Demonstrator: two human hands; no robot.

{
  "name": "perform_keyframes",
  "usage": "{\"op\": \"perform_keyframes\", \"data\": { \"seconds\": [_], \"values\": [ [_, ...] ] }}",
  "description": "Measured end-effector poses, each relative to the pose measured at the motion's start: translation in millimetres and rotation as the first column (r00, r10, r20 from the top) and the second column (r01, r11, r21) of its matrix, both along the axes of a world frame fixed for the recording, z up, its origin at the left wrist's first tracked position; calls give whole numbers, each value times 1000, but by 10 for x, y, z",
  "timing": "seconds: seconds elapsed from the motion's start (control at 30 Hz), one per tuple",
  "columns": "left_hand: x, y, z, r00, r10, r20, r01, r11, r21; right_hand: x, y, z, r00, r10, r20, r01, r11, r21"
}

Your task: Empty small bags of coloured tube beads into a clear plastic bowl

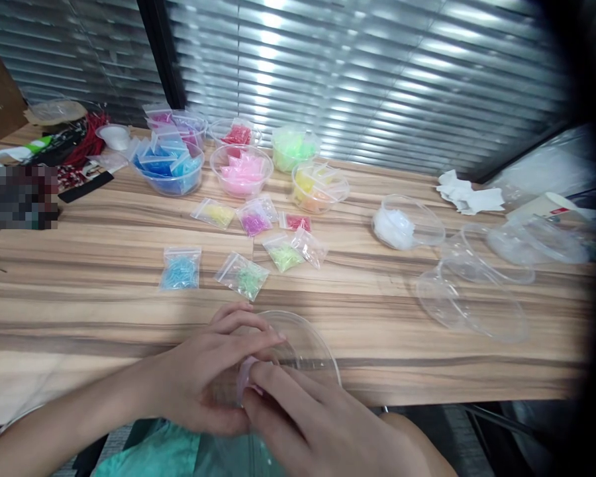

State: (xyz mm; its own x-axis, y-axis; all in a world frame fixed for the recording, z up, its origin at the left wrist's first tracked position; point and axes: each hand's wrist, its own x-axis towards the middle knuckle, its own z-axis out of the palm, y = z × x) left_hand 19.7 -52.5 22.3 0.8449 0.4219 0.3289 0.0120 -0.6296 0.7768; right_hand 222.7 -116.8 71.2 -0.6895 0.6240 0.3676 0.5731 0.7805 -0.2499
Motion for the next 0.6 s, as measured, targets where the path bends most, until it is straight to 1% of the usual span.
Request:
{"op": "perform_keyframes", "data": {
  "seconds": [0.07,0.2,0.3,0.4,0.53,0.6],
  "values": [
    [-4,2,2,1000,-1,-3,1,1000,11,2,-13,6,999,-36,9,37,999,-39],
    [-13,8,6,1000,-17,-8,18,1000,23,22,3,39,999,-19,-28,16,996,-88],
    [-11,7,14,999,-26,-20,26,1000,10,20,19,38,994,-19,-110,4,991,-131],
    [-3,-5,21,999,-6,-32,6,1000,2,13,39,-10,974,-41,-224,3,986,-168],
    [0,-19,17,1000,7,-10,-7,1000,14,37,88,-73,934,26,-356,-92,981,-169],
    [-2,-17,12,1000,1,-9,0,1000,22,64,104,-69,922,31,-386,-99,982,-159]
  ]
}}
